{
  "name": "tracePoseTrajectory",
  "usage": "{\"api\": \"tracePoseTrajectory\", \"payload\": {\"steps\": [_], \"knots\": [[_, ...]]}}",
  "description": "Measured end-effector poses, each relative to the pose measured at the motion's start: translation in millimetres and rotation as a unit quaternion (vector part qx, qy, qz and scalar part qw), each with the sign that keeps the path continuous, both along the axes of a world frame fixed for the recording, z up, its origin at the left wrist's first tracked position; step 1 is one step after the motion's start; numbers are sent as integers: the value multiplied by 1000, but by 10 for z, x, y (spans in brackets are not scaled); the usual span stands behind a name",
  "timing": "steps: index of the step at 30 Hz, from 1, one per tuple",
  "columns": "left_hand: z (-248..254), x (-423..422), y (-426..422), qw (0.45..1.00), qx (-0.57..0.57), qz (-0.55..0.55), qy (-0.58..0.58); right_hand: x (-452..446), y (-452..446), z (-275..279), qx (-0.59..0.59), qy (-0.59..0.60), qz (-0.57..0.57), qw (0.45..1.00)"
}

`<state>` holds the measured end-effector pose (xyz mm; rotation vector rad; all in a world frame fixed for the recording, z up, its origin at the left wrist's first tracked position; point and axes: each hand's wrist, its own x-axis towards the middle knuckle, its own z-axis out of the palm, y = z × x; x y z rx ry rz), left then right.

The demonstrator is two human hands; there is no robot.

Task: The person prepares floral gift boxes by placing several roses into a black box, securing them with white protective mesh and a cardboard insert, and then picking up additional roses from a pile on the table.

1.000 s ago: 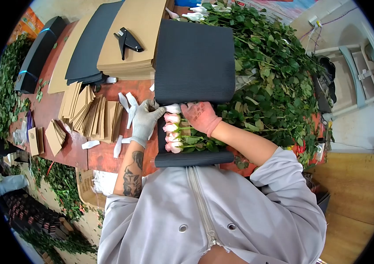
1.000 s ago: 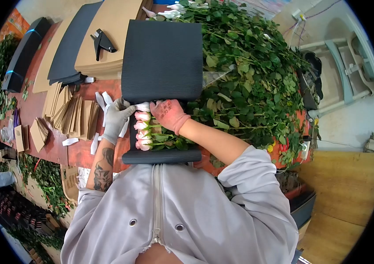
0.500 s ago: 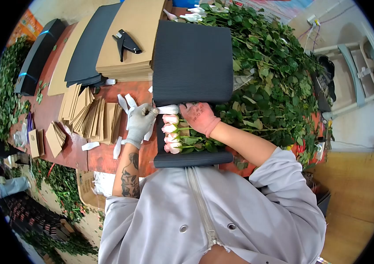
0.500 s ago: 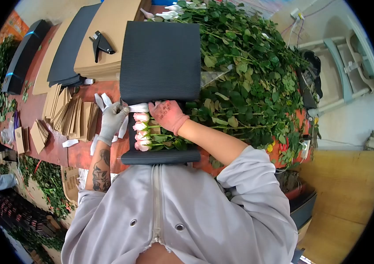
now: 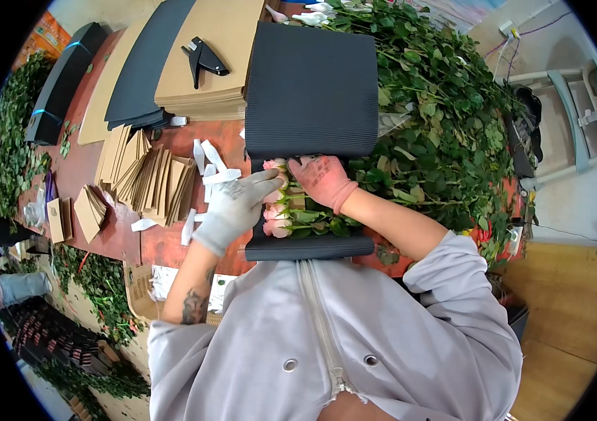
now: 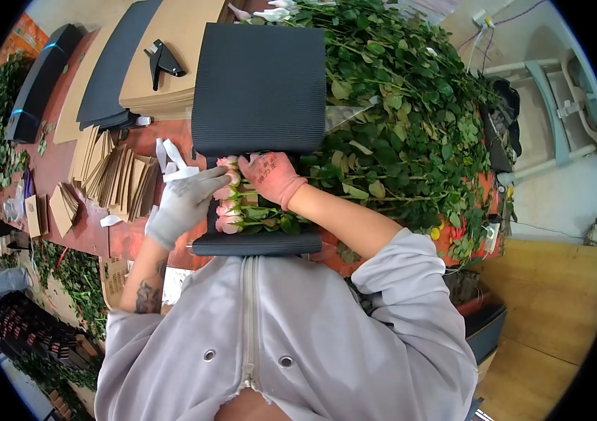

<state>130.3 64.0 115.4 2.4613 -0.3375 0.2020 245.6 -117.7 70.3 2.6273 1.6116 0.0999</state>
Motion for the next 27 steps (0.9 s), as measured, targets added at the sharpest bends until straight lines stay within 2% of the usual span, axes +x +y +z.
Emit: {"api": "tracePoseTrajectory", "payload": {"steps": [1, 2, 5, 8, 10, 12, 14, 17, 23, 27], "knots": [[-64, 55, 4, 997, 47, -14, 53, -10, 5, 52, 0, 0, 1, 1000], [-83, 106, 27, 997, 47, -14, 54, -24, 2, 113, 11, 22, -10, 1000], [-185, 230, 155, 972, 188, -50, 131, -156, -33, 438, 8, 58, -15, 998], [-177, 264, 161, 964, 222, -65, 130, -268, -48, 455, -7, 52, 30, 998], [-150, 289, 135, 963, 230, -70, 126, -321, -13, 435, -71, 124, 27, 989], [-106, 306, 91, 961, 237, -73, 121, -301, -9, 286, -50, 116, 27, 992], [-63, 308, 58, 957, 245, -65, 139, -284, 12, 263, -99, 108, 59, 987], [-123, 299, 75, 959, 242, -52, 136, -292, -35, 263, -60, 105, 71, 990], [49, 270, 49, 971, 181, -58, 145, -260, -51, 236, -63, 115, 52, 990], [-16, 255, 19, 972, 190, -31, 136, -334, -118, 476, -47, 133, 27, 990]]}}
